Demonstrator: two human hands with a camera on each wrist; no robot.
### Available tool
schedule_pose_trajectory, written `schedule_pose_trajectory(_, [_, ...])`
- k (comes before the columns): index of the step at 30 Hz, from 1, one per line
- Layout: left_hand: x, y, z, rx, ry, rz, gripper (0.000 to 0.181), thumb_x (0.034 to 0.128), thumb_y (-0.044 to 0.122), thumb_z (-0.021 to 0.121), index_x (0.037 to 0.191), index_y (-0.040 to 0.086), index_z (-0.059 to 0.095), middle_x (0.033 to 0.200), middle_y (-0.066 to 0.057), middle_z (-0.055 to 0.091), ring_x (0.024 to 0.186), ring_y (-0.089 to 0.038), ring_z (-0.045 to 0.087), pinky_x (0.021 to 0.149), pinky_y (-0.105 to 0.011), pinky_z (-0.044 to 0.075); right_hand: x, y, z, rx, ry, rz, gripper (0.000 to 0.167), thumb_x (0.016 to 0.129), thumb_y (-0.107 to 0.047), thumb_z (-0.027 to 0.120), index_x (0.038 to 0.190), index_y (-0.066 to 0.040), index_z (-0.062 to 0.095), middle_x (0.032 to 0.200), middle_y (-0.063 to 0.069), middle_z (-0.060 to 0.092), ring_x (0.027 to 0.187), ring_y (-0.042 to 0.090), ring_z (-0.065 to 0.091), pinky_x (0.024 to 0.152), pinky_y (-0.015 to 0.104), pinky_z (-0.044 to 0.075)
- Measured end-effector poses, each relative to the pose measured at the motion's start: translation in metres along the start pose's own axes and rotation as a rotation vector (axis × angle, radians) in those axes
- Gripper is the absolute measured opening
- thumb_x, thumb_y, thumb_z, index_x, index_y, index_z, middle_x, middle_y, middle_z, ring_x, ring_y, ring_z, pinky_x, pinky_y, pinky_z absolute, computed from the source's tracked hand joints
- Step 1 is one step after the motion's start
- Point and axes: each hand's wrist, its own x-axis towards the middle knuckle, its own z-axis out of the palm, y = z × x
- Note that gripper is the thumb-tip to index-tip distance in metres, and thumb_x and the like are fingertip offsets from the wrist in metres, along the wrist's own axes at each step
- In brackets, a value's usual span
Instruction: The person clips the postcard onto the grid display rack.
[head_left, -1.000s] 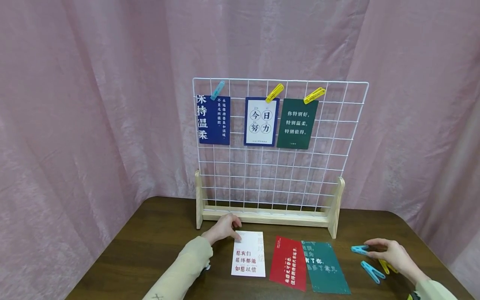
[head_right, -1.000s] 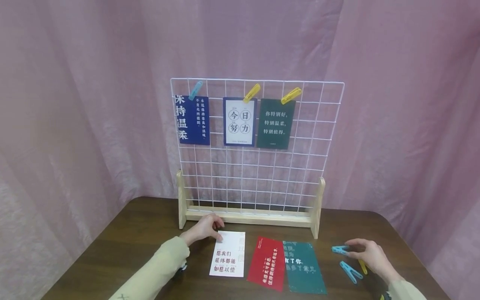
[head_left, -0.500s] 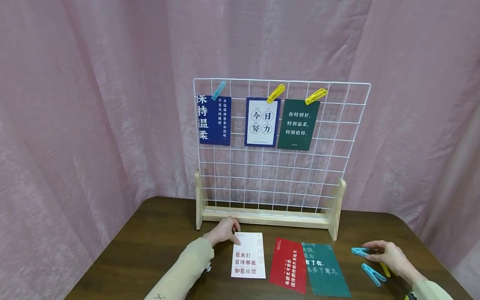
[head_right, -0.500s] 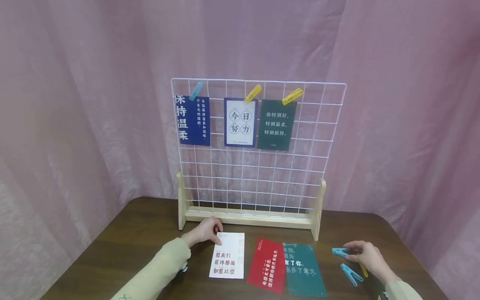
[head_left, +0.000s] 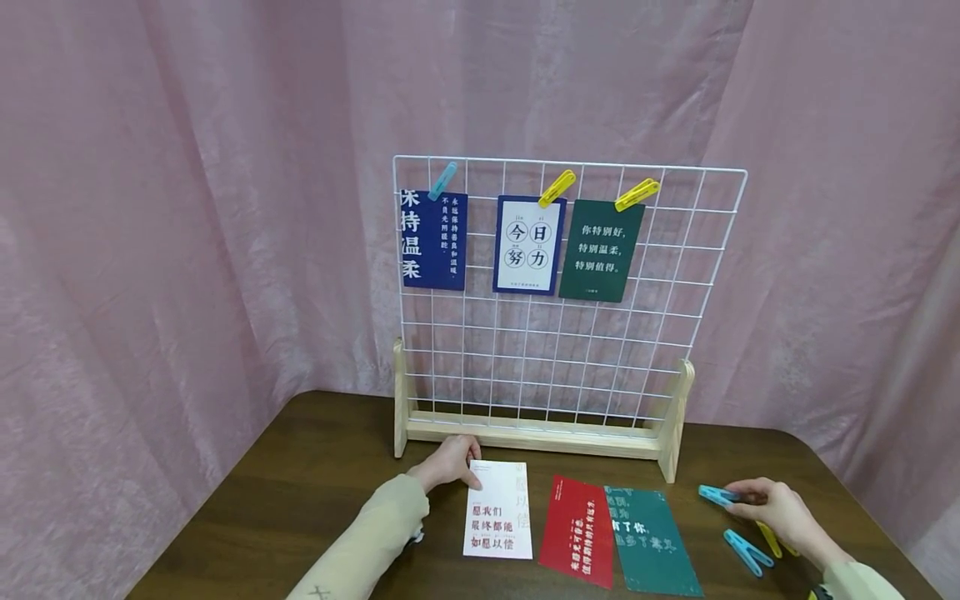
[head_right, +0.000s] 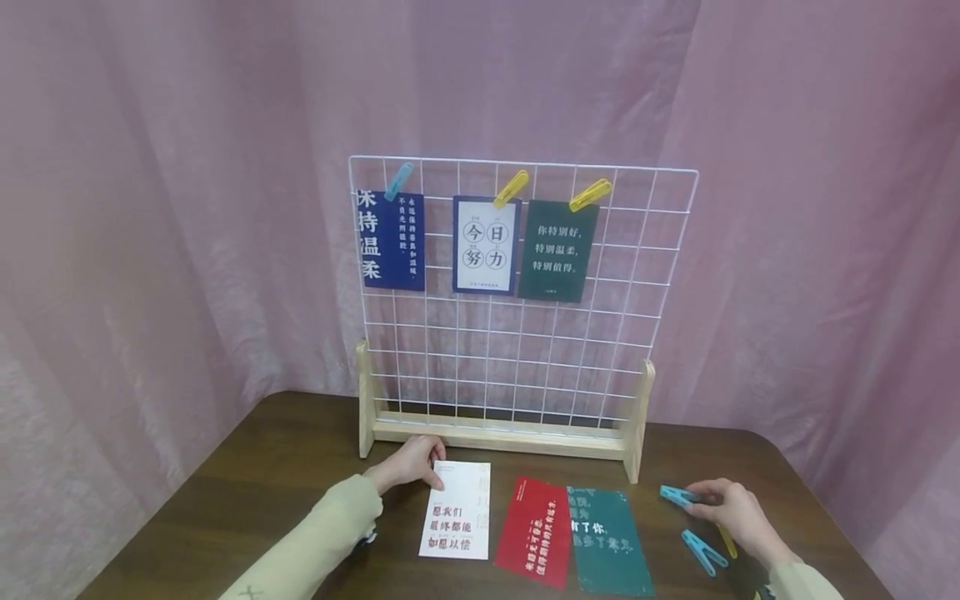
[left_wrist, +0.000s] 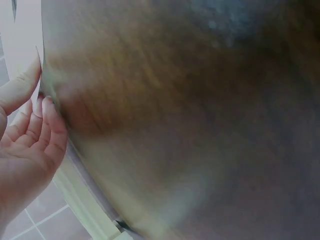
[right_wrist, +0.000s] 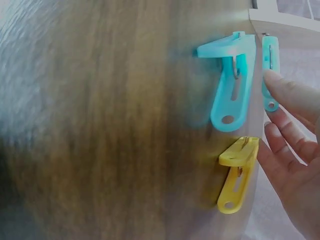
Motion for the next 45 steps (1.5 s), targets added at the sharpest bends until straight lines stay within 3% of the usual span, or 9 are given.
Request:
schedule_pose_trajectory(5, [-0.002, 0.004, -0.008, -0.094, -0.002, 0.007, 0.044, 0.0544, 0.000, 0.085, 0.081, -0.001, 0.051, 0.069, -0.007, 0.047, 0.061, -0.011, 0.039, 0.055, -0.024, 0.037, 0.000, -0.008, 0.000, -0.031, 0.057, -0.016, 0.037, 0.075, -0.026, 0.074, 0.101, -0.001, 0.065, 0.095, 0.010, 0.058, 0.081, 0.024, 0.055, 0.063, 0.033, 0.047])
schedule_pose_trajectory(12, [0.001, 0.006, -0.018, -0.348, -0.013, -0.051, 0.040, 0.0598, -0.010, 0.078, 0.087, -0.003, 0.051, 0.073, -0.008, 0.045, 0.059, -0.011, 0.042, 0.048, -0.022, 0.040, 0.005, -0.026, -0.003, -0.078, 0.134, -0.105, 0.030, 0.074, -0.024, 0.075, 0.097, -0.007, 0.066, 0.087, 0.001, 0.056, 0.072, 0.012, 0.053, 0.060, 0.028, 0.045])
schedule_pose_trajectory(22, [0.001, -0.002, -0.021, -0.545, 0.036, -0.006, 0.036, 0.0664, -0.010, 0.073, 0.097, -0.006, 0.055, 0.079, -0.008, 0.050, 0.065, -0.015, 0.051, 0.057, -0.026, 0.045, 0.010, -0.036, -0.002, -0.079, 0.159, -0.169, 0.028, 0.073, -0.024, 0.076, 0.094, -0.009, 0.066, 0.085, 0.000, 0.056, 0.072, 0.012, 0.053, 0.059, 0.027, 0.044])
schedule_pose_trajectory(27, [-0.001, 0.007, -0.028, -0.597, 0.115, -0.002, 0.036, 0.0670, -0.010, 0.073, 0.099, -0.009, 0.056, 0.079, -0.007, 0.055, 0.068, -0.014, 0.051, 0.060, -0.025, 0.045, 0.010, -0.040, 0.000, -0.041, 0.137, -0.164, 0.030, 0.074, -0.026, 0.075, 0.097, -0.008, 0.066, 0.088, 0.000, 0.061, 0.074, 0.013, 0.057, 0.060, 0.027, 0.046])
schedule_pose_trajectory(35, [-0.006, 0.043, -0.050, -0.633, 0.254, 0.076, 0.032, 0.0686, -0.013, 0.070, 0.098, -0.012, 0.057, 0.078, -0.023, 0.058, 0.066, -0.021, 0.054, 0.060, -0.024, 0.044, 0.011, -0.051, 0.002, 0.001, 0.150, -0.231, 0.027, 0.075, -0.019, 0.074, 0.098, -0.006, 0.065, 0.082, -0.003, 0.063, 0.071, 0.008, 0.057, 0.059, 0.026, 0.047])
schedule_pose_trajectory(42, [0.007, 0.035, -0.053, -0.550, 0.344, 0.066, 0.029, 0.0683, -0.005, 0.075, 0.095, -0.002, 0.063, 0.074, -0.008, 0.061, 0.064, -0.016, 0.053, 0.060, -0.025, 0.044, 0.008, -0.060, 0.003, -0.002, 0.164, -0.252, 0.026, 0.076, -0.019, 0.073, 0.098, -0.007, 0.065, 0.081, -0.004, 0.063, 0.071, 0.008, 0.057, 0.060, 0.027, 0.046])
schedule_pose_trajectory(45, [0.008, 0.032, -0.055, -0.551, 0.392, 0.056, 0.030, 0.0677, -0.005, 0.075, 0.095, -0.001, 0.064, 0.074, -0.009, 0.061, 0.064, -0.018, 0.055, 0.058, -0.025, 0.045, 0.007, -0.063, 0.002, -0.008, 0.171, -0.254, 0.026, 0.076, -0.019, 0.073, 0.098, -0.007, 0.065, 0.080, -0.005, 0.062, 0.071, 0.008, 0.057, 0.060, 0.027, 0.045])
